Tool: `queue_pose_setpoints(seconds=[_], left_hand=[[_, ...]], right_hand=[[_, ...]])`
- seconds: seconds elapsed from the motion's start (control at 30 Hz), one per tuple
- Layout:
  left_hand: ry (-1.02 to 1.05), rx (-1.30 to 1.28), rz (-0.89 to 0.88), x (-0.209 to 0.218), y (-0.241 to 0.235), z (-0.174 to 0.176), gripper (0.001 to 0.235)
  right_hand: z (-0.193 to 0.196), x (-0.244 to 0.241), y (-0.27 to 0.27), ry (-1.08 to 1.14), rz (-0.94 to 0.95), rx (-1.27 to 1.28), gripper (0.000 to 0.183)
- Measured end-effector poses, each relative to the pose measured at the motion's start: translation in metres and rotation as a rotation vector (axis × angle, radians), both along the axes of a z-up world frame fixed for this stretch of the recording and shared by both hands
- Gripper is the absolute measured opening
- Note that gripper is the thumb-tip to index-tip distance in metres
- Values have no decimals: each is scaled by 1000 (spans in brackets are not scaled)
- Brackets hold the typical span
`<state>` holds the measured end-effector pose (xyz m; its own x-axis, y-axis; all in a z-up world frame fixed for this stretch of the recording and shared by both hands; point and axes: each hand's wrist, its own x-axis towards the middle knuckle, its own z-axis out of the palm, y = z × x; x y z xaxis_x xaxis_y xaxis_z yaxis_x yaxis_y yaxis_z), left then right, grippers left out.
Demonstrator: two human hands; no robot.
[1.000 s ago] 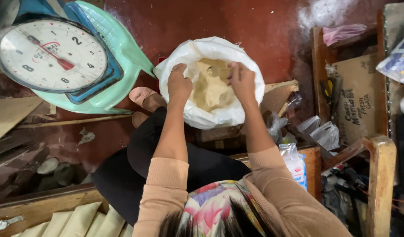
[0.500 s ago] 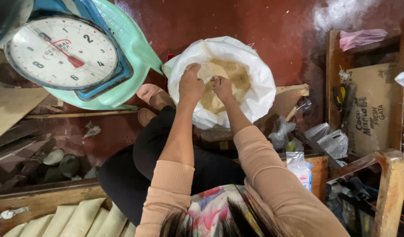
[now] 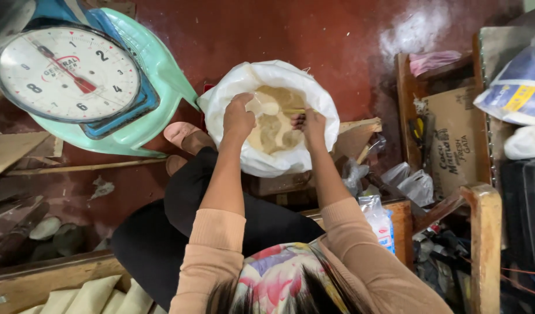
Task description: Scooping powder from a large sack into small plastic bags and weighing them
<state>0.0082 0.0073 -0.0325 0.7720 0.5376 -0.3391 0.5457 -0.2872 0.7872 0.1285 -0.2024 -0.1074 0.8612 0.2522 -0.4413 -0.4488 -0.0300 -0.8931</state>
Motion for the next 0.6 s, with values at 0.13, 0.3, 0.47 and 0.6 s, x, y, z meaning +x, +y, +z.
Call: queue_pose_setpoints(seconds=[0.13, 0.3, 0.47, 0.6], left_hand=[[-28, -42, 32, 2, -2, -12, 66], [0, -76, 34, -1, -5, 6, 69], [-13, -74, 25, -6, -11, 20, 63], [5, -29, -25, 0, -9, 2, 73]], right_hand=[[54, 5, -13, -51, -60, 43, 44], [119, 5, -19, -153, -67, 101, 40], [160, -20, 8, -280, 89, 11, 38], [150, -44, 43, -603, 504, -297, 35]])
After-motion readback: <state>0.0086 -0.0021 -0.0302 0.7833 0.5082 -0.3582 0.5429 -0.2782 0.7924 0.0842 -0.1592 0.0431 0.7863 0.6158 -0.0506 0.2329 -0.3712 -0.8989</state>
